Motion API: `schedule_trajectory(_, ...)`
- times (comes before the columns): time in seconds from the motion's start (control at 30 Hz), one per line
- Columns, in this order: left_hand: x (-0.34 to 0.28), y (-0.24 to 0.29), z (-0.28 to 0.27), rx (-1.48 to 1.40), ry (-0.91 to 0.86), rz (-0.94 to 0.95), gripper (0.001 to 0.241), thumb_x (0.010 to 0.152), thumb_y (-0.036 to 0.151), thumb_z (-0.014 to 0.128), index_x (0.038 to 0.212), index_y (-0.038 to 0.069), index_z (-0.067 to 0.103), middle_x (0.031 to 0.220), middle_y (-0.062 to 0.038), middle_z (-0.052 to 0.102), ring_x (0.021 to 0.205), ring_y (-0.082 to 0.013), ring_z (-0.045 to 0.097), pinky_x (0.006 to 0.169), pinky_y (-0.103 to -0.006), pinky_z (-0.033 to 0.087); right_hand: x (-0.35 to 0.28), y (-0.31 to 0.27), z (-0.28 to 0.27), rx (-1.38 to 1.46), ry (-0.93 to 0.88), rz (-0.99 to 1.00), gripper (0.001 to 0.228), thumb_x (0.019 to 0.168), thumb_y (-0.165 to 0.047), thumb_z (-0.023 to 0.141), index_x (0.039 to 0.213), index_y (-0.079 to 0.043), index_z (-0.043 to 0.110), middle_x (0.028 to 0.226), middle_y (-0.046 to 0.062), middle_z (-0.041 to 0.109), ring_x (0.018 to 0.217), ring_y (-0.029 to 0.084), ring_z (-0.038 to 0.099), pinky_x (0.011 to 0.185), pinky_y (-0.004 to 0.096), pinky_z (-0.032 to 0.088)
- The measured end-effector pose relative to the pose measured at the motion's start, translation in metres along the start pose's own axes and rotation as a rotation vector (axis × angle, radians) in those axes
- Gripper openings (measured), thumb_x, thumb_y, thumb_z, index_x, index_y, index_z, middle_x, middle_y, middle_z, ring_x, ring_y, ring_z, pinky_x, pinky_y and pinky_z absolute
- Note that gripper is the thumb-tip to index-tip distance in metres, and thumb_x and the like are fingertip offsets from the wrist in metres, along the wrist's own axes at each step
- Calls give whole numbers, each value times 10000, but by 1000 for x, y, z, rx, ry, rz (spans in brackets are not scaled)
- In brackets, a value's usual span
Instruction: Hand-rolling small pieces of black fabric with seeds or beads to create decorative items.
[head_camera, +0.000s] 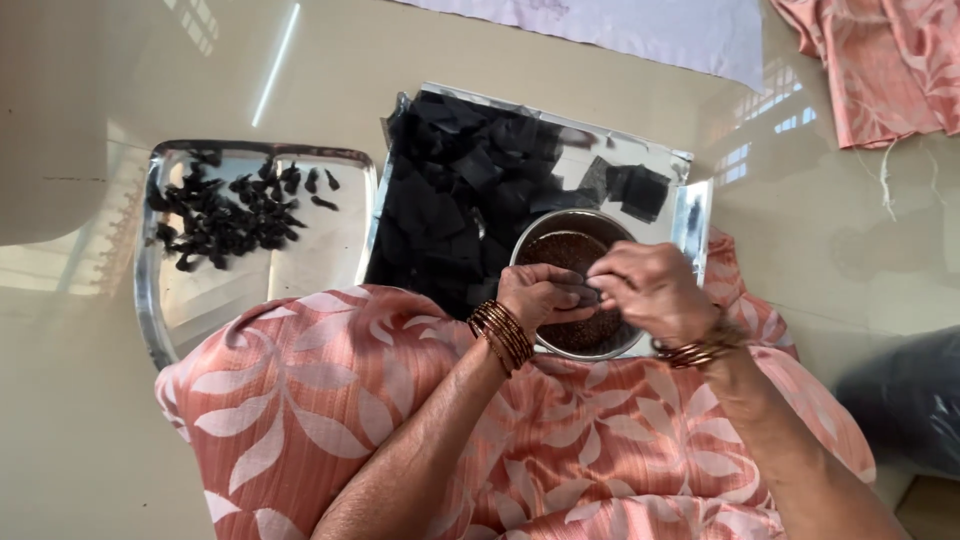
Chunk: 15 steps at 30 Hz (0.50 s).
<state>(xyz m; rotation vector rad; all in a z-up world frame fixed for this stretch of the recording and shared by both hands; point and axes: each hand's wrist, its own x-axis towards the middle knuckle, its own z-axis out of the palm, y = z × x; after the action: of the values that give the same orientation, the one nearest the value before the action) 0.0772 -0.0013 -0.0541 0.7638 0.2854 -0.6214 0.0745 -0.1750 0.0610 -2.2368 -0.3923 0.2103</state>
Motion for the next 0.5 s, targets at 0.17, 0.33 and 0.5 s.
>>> schedule_trajectory(0.17,-3,0,-3,-9,-74,-32,217,830,-208,596,1010,-122,680,955,-217,728,864,-307,759,787,-442,700,4,-19,14,-536,-87,-236,83,817,-50,749,890,-10,755,776,78,680,622,207,649,524,347,542)
schedule_trajectory(0.33,2,-3,-1,38,-111,-42,235,830,-196,602,1033,-113,684,968,-194,727,874,-277,751,792,-439,689,0,-19,19,-753,-185,-174,46,843,25,698,849,-9,728,671,75,577,640,212,625,522,356,534)
schedule_trajectory(0.5,-7,7,4,98,-81,-79,233,834,-189,609,1042,-126,693,982,-217,741,874,-291,760,783,-417,689,-7,-15,12,-665,-224,-165,177,885,93,657,1002,1,753,753,52,659,621,165,665,462,251,596)
